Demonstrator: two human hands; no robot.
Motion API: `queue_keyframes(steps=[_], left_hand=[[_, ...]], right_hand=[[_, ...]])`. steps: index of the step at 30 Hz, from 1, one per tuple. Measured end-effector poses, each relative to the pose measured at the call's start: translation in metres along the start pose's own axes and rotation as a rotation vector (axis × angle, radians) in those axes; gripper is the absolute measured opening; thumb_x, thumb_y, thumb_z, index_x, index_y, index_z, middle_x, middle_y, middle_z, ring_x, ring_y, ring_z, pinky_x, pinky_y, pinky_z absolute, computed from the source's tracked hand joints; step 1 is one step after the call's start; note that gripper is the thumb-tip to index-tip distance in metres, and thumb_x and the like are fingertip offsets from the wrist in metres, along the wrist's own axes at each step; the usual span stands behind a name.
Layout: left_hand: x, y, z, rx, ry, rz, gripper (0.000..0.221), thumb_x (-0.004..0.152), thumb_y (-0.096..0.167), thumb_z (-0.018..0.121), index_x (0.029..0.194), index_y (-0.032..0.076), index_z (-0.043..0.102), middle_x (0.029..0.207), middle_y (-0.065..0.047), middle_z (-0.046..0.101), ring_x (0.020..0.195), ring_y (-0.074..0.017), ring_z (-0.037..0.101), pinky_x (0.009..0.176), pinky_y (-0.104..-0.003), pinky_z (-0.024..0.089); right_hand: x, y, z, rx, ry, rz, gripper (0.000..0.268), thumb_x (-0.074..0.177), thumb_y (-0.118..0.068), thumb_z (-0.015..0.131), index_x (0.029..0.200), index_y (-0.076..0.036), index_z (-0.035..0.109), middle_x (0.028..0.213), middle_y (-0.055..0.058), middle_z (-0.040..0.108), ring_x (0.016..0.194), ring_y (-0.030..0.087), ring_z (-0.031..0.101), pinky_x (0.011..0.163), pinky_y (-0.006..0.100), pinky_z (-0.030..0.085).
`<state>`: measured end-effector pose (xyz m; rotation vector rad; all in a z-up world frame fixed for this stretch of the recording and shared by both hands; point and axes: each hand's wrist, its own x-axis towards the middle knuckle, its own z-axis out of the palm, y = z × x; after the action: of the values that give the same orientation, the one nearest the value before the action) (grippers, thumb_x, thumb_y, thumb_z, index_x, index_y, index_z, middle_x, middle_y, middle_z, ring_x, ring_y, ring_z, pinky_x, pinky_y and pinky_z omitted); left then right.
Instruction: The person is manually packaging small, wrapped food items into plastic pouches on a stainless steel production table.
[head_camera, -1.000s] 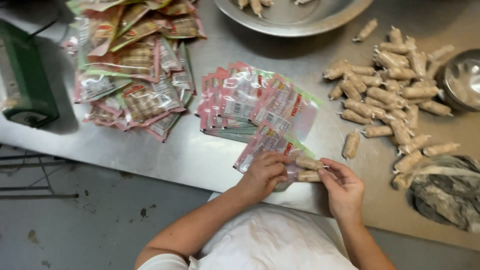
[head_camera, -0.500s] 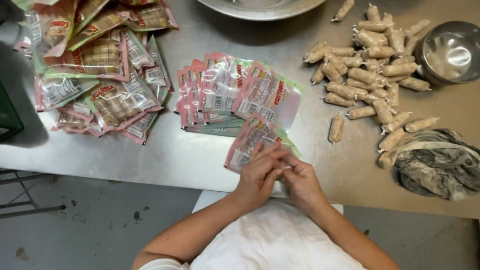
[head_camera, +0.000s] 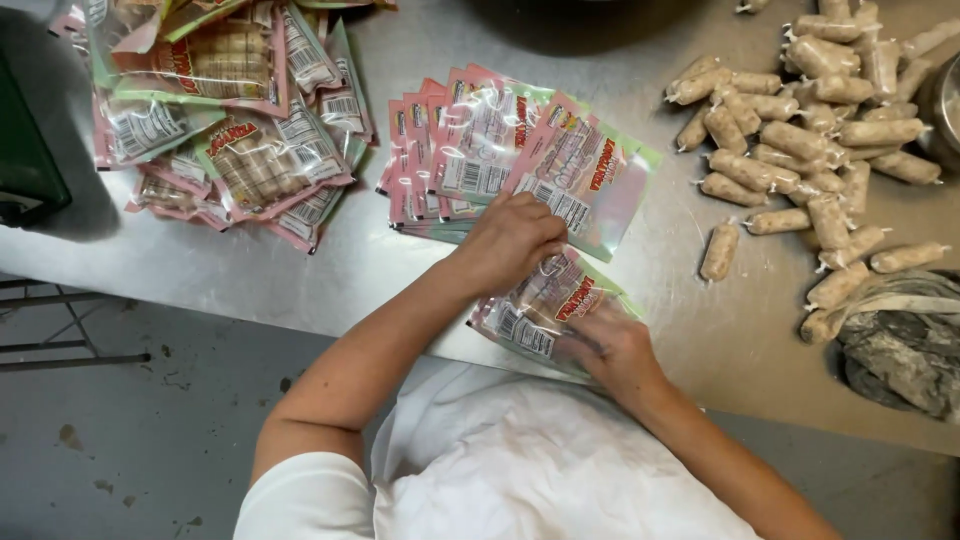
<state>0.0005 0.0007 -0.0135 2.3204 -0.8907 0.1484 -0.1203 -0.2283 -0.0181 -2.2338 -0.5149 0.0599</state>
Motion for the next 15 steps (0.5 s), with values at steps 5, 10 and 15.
queue_keyframes(steps=[5,10,15], left_hand=[[0.0,0.009,-0.01,-0.125,-0.103,-0.097,0.015,0.097,0.03,0.068,0.091,0.017,0.067,0.081,-0.008,0.068,0.086,-0.0355,0.072,0.076,-0.045,0.055],[-0.014,0.032,-0.004,-0.135,-0.224,-0.27,0.024,0.102,0.035,0.061,0.089,0.015,0.061,0.08,-0.01,0.068,0.09,-0.0389,0.071,0.076,-0.049,0.054],[-0.037,0.047,-0.011,-0.177,-0.336,-0.598,0.017,0.101,0.027,0.06,0.103,0.013,0.069,0.085,-0.014,0.073,0.09,-0.0393,0.075,0.08,-0.049,0.059]], right_hand=[[0.049,-0.042,-0.025,-0.171,-0.338,-0.02,0.031,0.085,-0.027,0.075,0.112,-0.012,0.078,0.1,0.015,0.079,0.099,0.038,0.074,0.092,0.05,0.059],[0.042,-0.059,-0.093,0.034,-0.555,-0.032,0.043,0.085,-0.03,0.078,0.119,-0.003,0.076,0.106,0.029,0.076,0.103,0.052,0.067,0.091,0.063,0.054],[0.027,-0.003,-0.159,-0.266,0.036,0.144,0.013,0.085,-0.005,0.074,0.097,-0.01,0.075,0.097,0.013,0.074,0.103,0.037,0.071,0.091,0.047,0.054]])
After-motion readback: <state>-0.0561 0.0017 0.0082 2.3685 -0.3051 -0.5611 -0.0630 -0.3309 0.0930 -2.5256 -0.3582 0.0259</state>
